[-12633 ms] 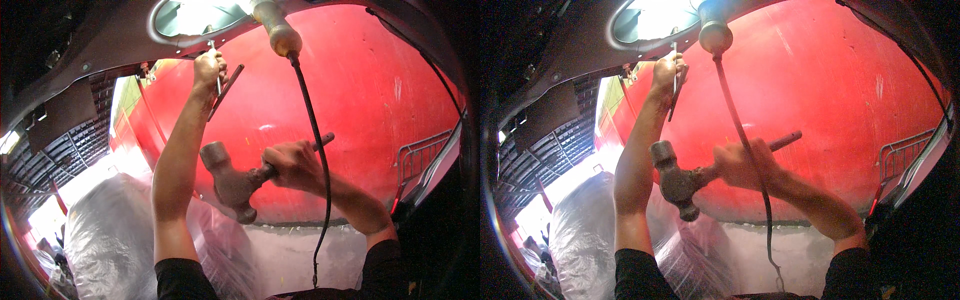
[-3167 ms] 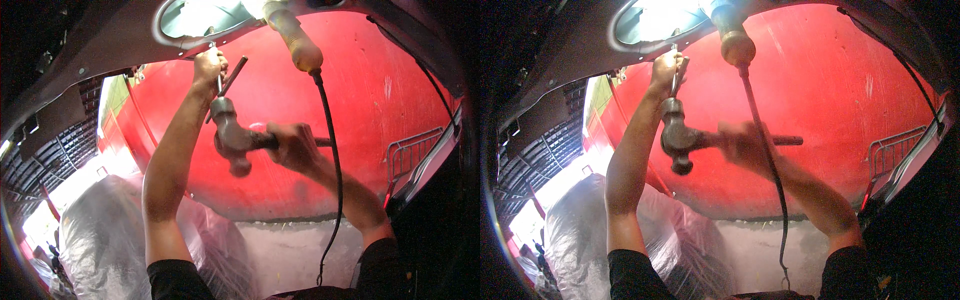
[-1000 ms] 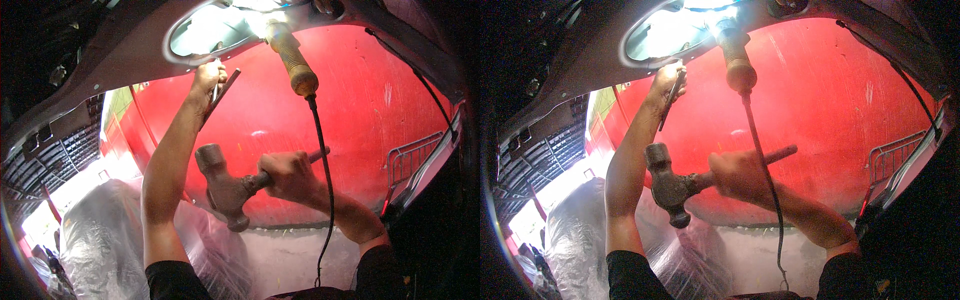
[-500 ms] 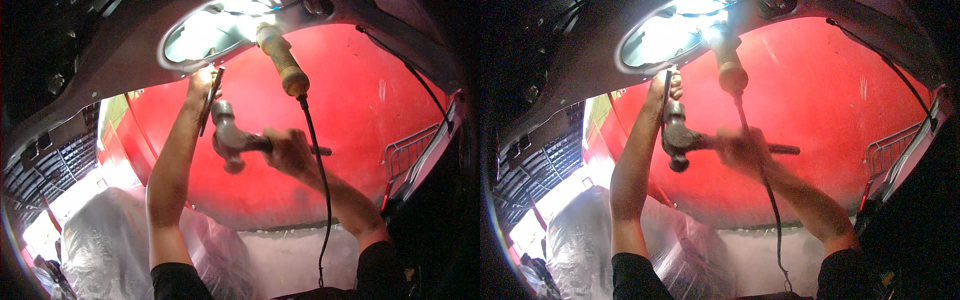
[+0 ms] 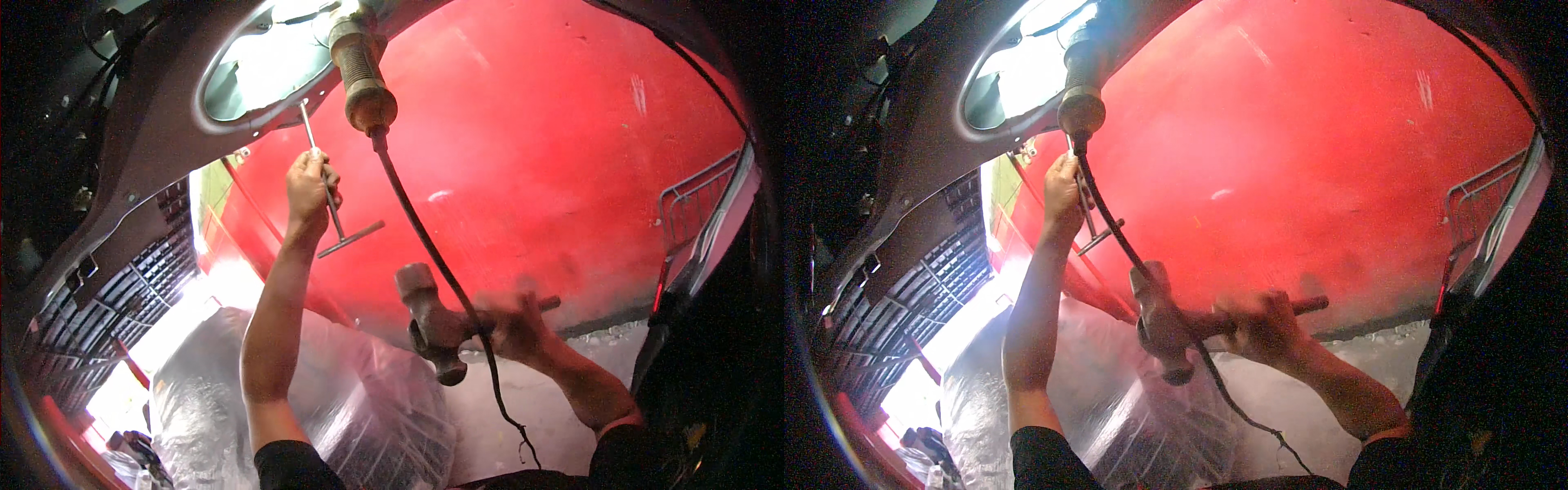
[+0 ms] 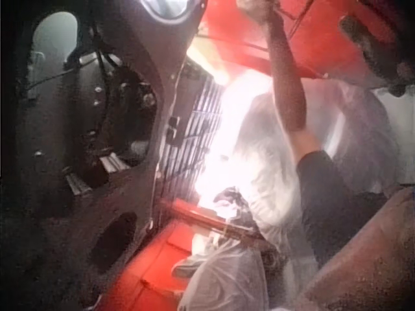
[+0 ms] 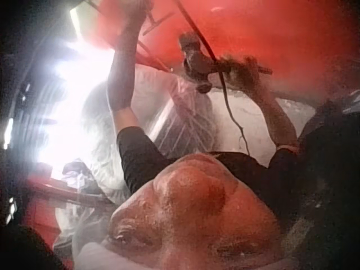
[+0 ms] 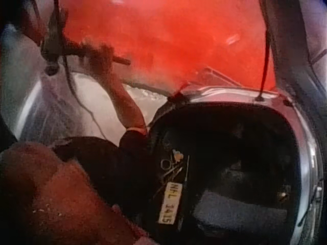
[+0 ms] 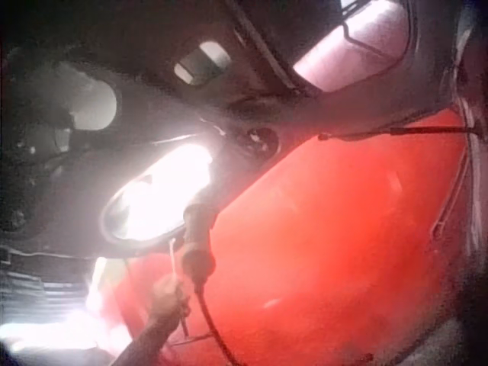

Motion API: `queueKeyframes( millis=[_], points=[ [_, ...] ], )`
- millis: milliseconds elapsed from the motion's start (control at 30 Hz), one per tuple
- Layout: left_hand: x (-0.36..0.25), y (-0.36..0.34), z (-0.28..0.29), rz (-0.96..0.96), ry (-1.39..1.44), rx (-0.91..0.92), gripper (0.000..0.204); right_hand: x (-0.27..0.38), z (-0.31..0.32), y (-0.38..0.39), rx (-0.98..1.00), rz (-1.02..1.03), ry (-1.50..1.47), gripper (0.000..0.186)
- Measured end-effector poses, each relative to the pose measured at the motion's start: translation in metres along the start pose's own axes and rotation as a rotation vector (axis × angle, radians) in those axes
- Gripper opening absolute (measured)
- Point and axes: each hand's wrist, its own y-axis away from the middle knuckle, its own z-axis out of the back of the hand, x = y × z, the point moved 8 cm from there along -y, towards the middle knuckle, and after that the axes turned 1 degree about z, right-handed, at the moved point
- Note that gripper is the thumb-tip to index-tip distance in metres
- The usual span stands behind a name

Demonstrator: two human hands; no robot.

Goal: The person uses a heat gun and a hammer with a dolly to straighten a dent on the red hood of a car. They repeatedly heat a specific area and tap it with the hammer to reshape the metal. The person also briefly handles a silver bumper cover to check alignment.

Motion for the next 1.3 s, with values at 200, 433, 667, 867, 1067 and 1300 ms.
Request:
queueKeyframes(
  millis=[200,433,667,867,1067,1300],
  points=[
    [0.002,-0.019,-0.002,-0.129,0.019,-0.056,0.025,-0.001,0.001,-0.007,0.001,-0.030,-0.215,0.010],
    [-0.007,-0.033,-0.008,-0.244,0.028,-0.135,0.026,-0.006,-0.017,-0.007,-0.065,-0.023,-0.410,0.022],
    [-0.008,-0.049,-0.011,-0.316,0.124,-0.055,0.026,-0.005,-0.035,-0.015,-0.034,0.002,-0.159,0.026],
    [-0.007,-0.060,-0.007,-0.384,0.130,-0.041,0.026,-0.002,-0.053,-0.006,-0.077,0.099,-0.001,0.024],
    [-0.012,-0.067,-0.009,-0.418,0.165,-0.069,0.026,-0.005,-0.055,-0.017,-0.088,0.140,0.025,0.022],
    [-0.012,-0.066,-0.013,-0.380,0.198,-0.059,0.024,-0.022,-0.056,-0.030,-0.097,0.200,-0.010,0.022]
  ],
)
